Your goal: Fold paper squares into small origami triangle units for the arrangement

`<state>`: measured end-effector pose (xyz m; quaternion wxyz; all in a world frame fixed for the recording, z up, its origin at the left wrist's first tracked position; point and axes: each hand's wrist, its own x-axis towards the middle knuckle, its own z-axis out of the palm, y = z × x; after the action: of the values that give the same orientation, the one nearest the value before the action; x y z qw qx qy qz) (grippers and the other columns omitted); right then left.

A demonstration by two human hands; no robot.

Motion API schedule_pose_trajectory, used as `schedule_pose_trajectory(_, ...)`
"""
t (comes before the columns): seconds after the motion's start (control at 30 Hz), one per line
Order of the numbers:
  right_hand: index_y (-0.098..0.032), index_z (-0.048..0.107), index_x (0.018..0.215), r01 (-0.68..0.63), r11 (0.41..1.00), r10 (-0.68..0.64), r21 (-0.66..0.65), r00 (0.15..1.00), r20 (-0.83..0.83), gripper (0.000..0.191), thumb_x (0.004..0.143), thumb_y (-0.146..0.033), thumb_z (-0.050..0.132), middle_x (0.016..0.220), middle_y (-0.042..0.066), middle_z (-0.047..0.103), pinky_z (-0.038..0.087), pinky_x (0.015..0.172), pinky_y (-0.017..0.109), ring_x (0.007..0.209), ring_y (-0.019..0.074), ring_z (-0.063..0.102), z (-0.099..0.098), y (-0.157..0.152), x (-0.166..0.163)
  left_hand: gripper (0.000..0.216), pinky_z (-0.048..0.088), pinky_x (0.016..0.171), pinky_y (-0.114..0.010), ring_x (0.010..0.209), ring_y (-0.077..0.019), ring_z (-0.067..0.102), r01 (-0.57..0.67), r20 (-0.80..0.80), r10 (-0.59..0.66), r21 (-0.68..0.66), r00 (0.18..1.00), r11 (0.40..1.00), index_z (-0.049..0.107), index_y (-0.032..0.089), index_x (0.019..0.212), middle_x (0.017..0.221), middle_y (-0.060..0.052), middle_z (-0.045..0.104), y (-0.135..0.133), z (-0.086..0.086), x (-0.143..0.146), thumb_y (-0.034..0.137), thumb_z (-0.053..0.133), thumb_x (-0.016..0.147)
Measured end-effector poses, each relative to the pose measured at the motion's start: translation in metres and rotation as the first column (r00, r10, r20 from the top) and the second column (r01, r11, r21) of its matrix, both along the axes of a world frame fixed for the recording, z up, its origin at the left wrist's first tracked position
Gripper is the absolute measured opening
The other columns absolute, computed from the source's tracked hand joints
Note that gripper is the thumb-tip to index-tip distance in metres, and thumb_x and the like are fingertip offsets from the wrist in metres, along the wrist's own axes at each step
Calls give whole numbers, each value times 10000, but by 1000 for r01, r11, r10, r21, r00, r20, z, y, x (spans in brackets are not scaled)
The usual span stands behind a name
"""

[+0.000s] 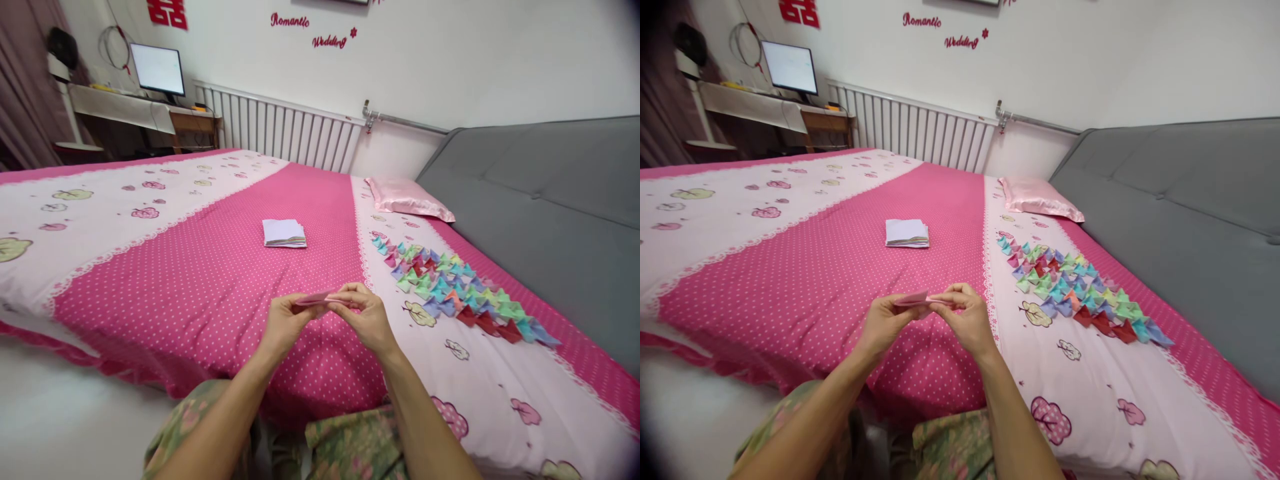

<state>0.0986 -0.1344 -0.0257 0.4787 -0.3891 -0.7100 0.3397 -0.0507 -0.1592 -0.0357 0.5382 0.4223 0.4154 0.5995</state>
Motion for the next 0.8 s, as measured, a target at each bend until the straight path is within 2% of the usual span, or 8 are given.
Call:
schedule_pose_trajectory(0.2,-215,693,797,-50,999,50,-13,999,-14,130,714,-288,625,724,32,608,459,628,268,696,148,566,0,1,1,231,479,598,-237,622,-142,612,-48,-29,48,-9,998,999,670,125,761,685,-43,682,1,0,0,187,713,543)
schedule_pose_trajectory(0.43,-198,692,746,-108,985,94,-131,989,-112,107,708,-275,627,706,21,665,471,640,268,683,155,601,3,-3,-1,200,472,726,-279,748,-166,617,70,-103,-69,10,992,997,674,133,750,785,-61,684,-1,-1,-2,272,675,606)
schedule_pose_trajectory(0.57,-184,692,760,-147,971,113,-188,977,-180,120,692,-268,640,719,24,682,485,657,269,688,162,620,4,-4,-3,252,476,655,-251,731,-158,619,102,-125,-96,39,987,994,648,122,800,761,-61,678,1,-7,-3,317,647,641)
schedule_pose_trajectory(0.67,-187,691,811,-112,970,73,-215,980,-183,165,675,-274,655,715,22,685,489,615,255,643,148,612,3,-4,-3,286,453,538,-210,626,-141,618,122,-156,-122,-13,980,992,633,104,817,699,-67,672,2,-7,-3,342,631,658)
schedule_pose_trajectory(0.8,-175,692,791,-41,964,-8,-262,983,-183,183,644,-283,679,631,11,668,469,526,223,526,109,562,2,-3,-3,263,447,532,-196,605,-129,615,65,-149,-70,-39,986,997,637,95,794,691,-70,673,1,-4,-2,316,643,650)
